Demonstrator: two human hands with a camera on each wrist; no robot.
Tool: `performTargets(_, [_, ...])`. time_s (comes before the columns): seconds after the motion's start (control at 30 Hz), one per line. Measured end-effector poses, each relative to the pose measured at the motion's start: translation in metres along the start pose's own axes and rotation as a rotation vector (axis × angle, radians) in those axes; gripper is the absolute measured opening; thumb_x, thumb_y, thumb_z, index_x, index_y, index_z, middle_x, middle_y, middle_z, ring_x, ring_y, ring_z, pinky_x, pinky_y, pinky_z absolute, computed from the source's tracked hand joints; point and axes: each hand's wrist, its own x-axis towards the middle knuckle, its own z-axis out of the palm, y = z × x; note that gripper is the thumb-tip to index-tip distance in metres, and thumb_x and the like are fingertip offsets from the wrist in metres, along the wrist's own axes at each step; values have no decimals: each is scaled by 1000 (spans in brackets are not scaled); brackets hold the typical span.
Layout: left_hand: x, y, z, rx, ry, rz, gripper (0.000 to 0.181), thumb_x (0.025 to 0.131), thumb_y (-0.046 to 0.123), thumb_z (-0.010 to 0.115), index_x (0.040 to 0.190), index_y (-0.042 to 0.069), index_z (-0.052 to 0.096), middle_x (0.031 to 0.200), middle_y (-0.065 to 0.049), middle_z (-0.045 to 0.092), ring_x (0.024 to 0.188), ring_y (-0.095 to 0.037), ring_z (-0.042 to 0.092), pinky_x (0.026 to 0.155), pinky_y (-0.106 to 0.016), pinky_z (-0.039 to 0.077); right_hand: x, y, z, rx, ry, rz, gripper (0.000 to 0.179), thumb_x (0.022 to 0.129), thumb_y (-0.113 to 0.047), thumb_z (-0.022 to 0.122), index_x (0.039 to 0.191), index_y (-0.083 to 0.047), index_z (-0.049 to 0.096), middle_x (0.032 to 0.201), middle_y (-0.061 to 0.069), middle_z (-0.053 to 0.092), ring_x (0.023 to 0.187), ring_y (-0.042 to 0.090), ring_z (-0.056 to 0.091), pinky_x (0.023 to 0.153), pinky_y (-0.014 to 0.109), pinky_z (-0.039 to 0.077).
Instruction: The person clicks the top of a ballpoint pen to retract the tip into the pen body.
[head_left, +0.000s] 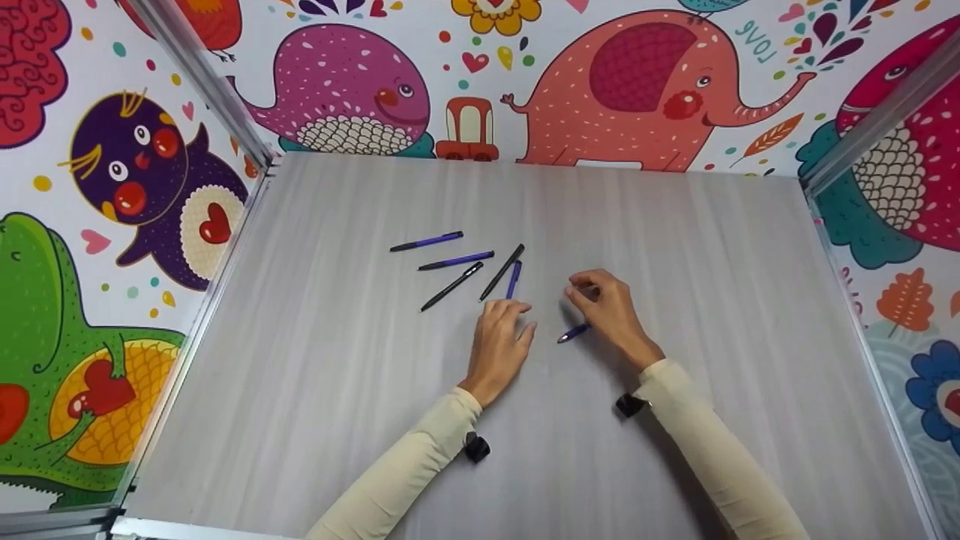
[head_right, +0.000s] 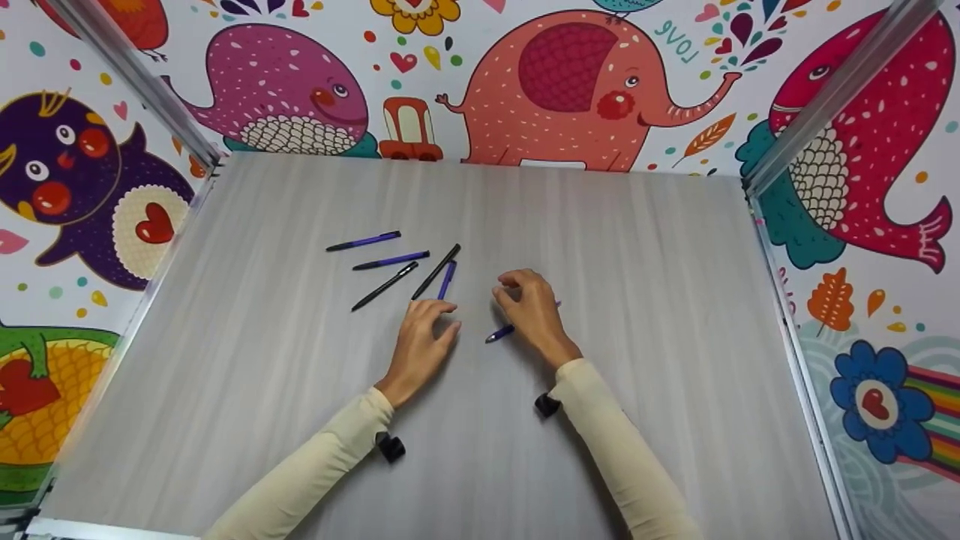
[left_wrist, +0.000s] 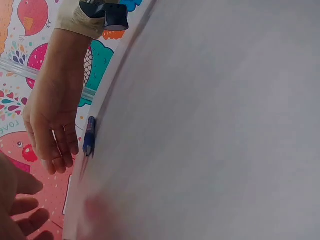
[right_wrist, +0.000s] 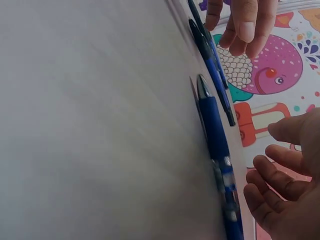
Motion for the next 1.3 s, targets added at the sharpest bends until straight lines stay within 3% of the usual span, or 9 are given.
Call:
performTargets(0.37, [-3,-12,-4,127,57,-101,26,95,17,87,118,6,81,116,-6,76,114,-27,65,94,-45,53,12,-4,27,-20,-9,-66,23,100,-7,80,120,5,78,120,20,77,118,40,67,108,57,50])
performTargets(0.5, [-3,-15,-4,168,47,-127,28,96,20,87,119,7,80,117,-6,76,115,-28,65,95,-45,54,16,-3,35,-39,-10,-70,24,100,-8,80,120,5,78,121,21,76,119,41,64,108,57,48])
performTargets(0.7, [-1,-17,-3,252,9,-121,32,96,24,86,122,6,78,117,-8,75,114,-30,63,96,-47,53,23,-1,47,-71,24,-87,27,96,-8,81,119,6,78,117,23,76,117,44,62,107,59,46])
performTargets(1.0, [6,-17,3,383,-32,-114,41,97,30,84,127,2,77,118,-12,72,111,-32,60,94,-46,52,35,-7,60,-138,-1,-18,34,97,-13,83,126,4,76,127,23,72,126,43,56,111,57,43])
performTargets(1.3, [10,-18,9,439,-1,-81,34,95,25,85,120,3,78,110,-11,70,105,-31,61,86,-45,53,45,-11,71,-195,-14,-1,40,98,-19,83,131,1,75,130,23,65,128,43,52,110,60,37])
